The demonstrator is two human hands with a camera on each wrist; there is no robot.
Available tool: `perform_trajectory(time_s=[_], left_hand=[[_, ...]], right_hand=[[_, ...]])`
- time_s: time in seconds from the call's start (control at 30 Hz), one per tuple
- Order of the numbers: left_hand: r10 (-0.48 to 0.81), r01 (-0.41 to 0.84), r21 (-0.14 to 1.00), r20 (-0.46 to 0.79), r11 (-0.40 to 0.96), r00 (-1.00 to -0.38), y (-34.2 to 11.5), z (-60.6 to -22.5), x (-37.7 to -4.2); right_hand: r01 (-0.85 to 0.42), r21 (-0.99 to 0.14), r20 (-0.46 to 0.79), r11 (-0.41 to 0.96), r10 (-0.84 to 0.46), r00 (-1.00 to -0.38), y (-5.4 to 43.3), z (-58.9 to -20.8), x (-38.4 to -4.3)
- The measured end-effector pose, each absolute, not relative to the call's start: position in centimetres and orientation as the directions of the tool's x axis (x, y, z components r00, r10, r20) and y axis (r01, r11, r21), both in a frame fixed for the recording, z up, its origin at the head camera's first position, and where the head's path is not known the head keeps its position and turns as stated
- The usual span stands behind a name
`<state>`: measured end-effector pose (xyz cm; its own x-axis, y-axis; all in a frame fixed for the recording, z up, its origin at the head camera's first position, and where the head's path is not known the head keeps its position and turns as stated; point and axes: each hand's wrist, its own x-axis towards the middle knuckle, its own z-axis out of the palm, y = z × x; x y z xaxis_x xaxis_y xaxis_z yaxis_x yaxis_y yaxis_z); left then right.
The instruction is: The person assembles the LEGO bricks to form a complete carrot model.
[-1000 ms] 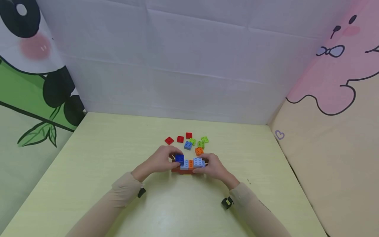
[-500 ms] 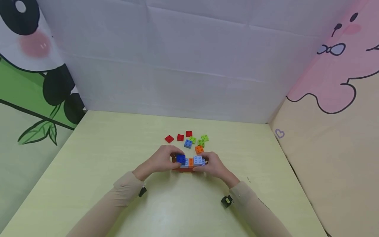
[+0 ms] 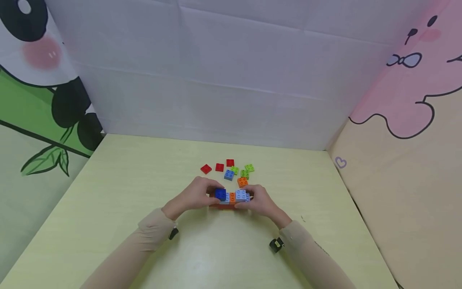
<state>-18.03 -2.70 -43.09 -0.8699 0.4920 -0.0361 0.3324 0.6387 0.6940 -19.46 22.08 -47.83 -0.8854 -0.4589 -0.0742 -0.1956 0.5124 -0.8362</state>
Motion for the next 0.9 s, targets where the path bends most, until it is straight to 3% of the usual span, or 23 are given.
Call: perform_trajectory(time_s=[0.9], left_hand=[[0.459, 0.3, 0.711, -0.037, 0.636, -0.887, -2.4, -43.56, -18.05]], right_hand=[[-0.19, -0.837, -0.077, 0.513, -0.453, -0.888, 22.3, -47.94, -19.46]])
